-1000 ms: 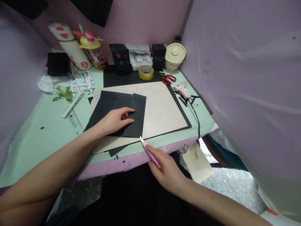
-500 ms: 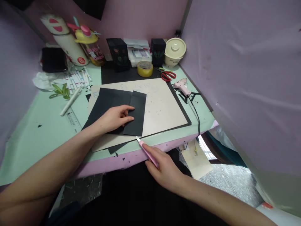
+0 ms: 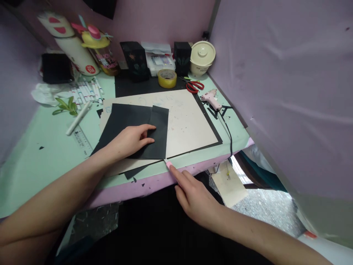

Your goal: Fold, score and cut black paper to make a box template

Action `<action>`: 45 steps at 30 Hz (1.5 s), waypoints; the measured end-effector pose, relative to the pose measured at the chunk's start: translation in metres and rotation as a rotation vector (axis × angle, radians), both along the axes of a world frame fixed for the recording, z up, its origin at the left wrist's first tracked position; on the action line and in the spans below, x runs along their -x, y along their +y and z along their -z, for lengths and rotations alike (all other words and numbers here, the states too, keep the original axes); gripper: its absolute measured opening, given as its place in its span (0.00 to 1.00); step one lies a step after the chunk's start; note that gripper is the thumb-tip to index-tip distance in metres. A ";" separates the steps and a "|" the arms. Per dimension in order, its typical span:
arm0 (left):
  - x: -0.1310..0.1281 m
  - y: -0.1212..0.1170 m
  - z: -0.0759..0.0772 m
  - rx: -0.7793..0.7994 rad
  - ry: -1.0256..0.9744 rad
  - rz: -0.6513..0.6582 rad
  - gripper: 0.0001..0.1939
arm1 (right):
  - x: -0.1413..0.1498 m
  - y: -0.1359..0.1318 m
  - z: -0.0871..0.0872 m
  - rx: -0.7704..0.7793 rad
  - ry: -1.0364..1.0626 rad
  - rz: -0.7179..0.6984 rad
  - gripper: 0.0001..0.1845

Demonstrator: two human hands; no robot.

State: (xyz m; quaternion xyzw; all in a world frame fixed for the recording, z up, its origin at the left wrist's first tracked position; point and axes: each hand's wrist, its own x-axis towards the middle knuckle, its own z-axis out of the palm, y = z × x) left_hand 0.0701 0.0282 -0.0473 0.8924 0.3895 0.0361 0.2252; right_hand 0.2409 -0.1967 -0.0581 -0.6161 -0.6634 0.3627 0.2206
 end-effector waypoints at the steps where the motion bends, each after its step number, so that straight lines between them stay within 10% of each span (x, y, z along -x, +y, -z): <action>1: -0.001 0.000 0.001 0.027 -0.035 -0.029 0.22 | -0.001 -0.001 0.000 -0.021 0.004 0.002 0.35; 22: -0.004 -0.003 0.005 0.055 -0.083 -0.084 0.22 | 0.001 0.002 0.007 0.007 -0.008 0.008 0.36; 29: -0.004 -0.017 0.004 -0.293 0.085 0.095 0.19 | 0.002 0.001 -0.003 0.096 -0.146 0.015 0.37; 35: 0.003 -0.032 0.021 -0.359 -0.071 0.512 0.17 | 0.001 0.004 -0.004 0.097 -0.212 0.002 0.35; 45: 0.009 -0.045 0.037 -0.383 -0.152 0.514 0.19 | -0.001 0.004 -0.006 0.104 -0.348 0.009 0.35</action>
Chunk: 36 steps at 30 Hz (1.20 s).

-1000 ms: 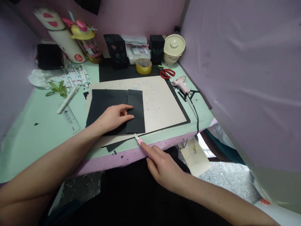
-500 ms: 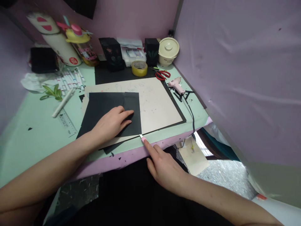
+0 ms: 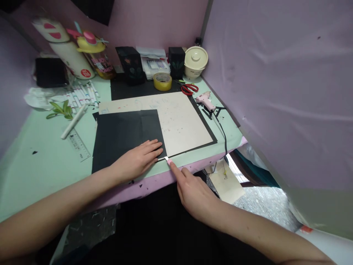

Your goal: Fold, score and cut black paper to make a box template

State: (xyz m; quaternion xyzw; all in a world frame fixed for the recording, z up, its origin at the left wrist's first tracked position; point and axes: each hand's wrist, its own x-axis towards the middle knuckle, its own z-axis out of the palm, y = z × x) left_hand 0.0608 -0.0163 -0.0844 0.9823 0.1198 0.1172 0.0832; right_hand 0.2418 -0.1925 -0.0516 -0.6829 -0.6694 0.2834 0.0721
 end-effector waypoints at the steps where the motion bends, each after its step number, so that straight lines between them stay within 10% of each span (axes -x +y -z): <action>1: 0.000 0.000 0.000 -0.004 0.000 -0.001 0.20 | -0.001 0.000 -0.001 0.002 -0.019 0.002 0.35; 36: 0.004 0.000 0.003 0.080 -0.056 -0.009 0.19 | -0.070 0.080 -0.027 -0.021 -0.024 -0.262 0.29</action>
